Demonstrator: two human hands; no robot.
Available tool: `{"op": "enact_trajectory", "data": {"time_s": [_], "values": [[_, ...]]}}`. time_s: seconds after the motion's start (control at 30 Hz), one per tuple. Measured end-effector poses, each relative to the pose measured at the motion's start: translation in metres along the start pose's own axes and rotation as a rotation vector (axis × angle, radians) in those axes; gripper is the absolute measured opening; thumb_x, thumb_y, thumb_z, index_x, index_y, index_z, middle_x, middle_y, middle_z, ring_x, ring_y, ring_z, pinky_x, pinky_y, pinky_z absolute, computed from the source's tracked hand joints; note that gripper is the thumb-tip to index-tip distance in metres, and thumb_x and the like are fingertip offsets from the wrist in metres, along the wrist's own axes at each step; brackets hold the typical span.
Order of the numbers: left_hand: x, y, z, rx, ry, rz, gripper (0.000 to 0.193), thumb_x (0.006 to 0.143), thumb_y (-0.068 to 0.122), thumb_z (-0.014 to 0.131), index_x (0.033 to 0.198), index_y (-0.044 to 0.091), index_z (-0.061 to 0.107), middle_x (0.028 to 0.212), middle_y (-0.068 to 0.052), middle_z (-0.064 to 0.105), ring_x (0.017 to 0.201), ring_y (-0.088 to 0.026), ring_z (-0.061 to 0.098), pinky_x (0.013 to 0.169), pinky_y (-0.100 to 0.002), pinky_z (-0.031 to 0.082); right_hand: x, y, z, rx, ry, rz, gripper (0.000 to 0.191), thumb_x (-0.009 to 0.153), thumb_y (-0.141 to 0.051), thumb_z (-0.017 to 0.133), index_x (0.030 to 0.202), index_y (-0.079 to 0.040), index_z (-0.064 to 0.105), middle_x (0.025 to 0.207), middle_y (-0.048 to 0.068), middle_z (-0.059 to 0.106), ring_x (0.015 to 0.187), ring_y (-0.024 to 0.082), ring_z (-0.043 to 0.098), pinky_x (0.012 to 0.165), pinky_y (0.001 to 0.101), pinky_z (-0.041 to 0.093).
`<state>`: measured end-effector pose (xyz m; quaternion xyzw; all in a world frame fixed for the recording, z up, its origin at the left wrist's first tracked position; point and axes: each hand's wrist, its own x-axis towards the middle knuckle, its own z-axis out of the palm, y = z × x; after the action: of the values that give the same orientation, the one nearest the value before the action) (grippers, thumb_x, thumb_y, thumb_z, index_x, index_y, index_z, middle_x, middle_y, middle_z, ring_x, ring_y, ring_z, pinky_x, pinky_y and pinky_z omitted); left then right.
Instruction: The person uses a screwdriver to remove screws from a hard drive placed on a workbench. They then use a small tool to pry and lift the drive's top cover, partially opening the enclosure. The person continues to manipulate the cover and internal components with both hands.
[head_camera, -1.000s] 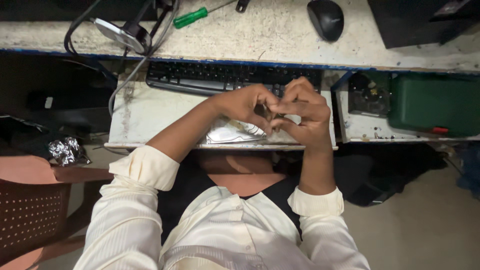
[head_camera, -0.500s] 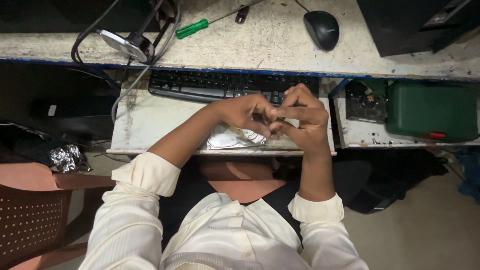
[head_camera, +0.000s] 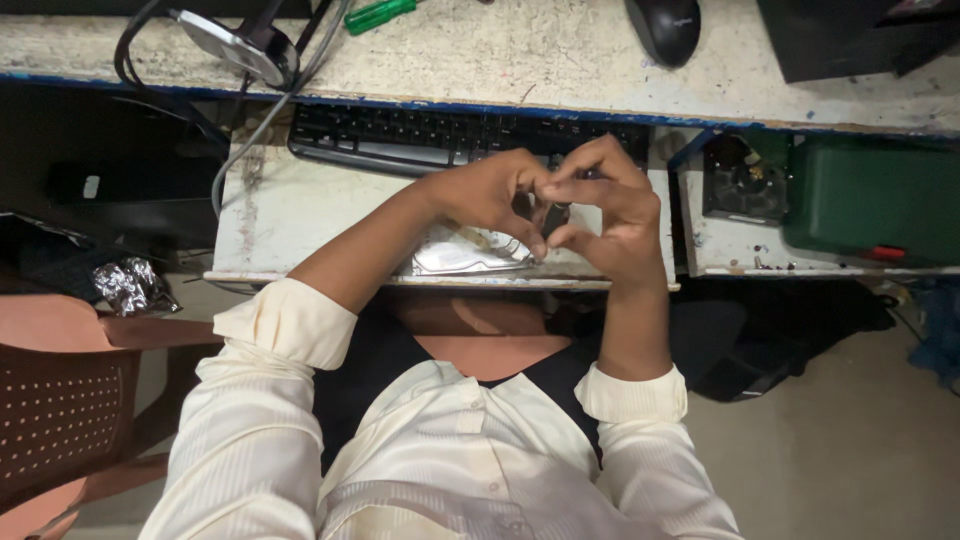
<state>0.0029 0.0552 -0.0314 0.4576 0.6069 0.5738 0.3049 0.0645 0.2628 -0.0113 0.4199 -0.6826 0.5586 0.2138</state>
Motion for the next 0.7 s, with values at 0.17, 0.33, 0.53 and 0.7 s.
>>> {"op": "enact_trajectory", "data": {"time_s": [0.17,0.33,0.53,0.7], "values": [[0.001,-0.003,0.002,-0.117,-0.045,0.015,0.021,0.086,0.004,0.082,0.101,0.001,0.067,0.098,-0.003,0.075,0.098,-0.010,0.071,0.089,-0.029,0.058,0.000,0.000,0.004,0.041,0.010,0.062,0.029,0.088,-0.019,0.086,0.113,-0.007,0.075,0.096,0.008,0.071,0.095,0.021,0.059,0.084,0.0335,0.047],[-0.003,-0.004,-0.002,-0.074,-0.023,-0.022,0.020,0.086,0.006,0.084,0.091,0.002,0.065,0.097,-0.006,0.078,0.096,-0.012,0.073,0.087,-0.029,0.058,0.001,-0.009,0.005,0.228,0.083,0.503,0.037,0.075,-0.027,0.084,0.104,-0.006,0.077,0.096,0.006,0.071,0.075,0.030,0.060,0.071,0.0399,0.046],[0.000,0.007,0.002,0.118,0.015,0.019,0.031,0.073,0.010,0.093,0.089,0.002,0.068,0.094,-0.007,0.074,0.093,-0.018,0.073,0.084,-0.032,0.058,0.009,-0.007,0.009,-0.017,0.016,-0.062,0.030,0.084,-0.010,0.087,0.109,-0.003,0.071,0.092,0.011,0.070,0.087,0.025,0.064,0.086,0.0329,0.048],[-0.001,0.007,0.001,0.590,-0.012,0.130,0.039,0.060,0.016,0.092,0.088,0.002,0.069,0.099,-0.013,0.065,0.102,-0.031,0.062,0.085,-0.041,0.052,0.000,-0.013,0.005,0.160,-0.004,0.099,0.023,0.094,-0.004,0.077,0.116,-0.001,0.071,0.099,0.013,0.076,0.088,0.020,0.070,0.096,0.0372,0.048]]}}
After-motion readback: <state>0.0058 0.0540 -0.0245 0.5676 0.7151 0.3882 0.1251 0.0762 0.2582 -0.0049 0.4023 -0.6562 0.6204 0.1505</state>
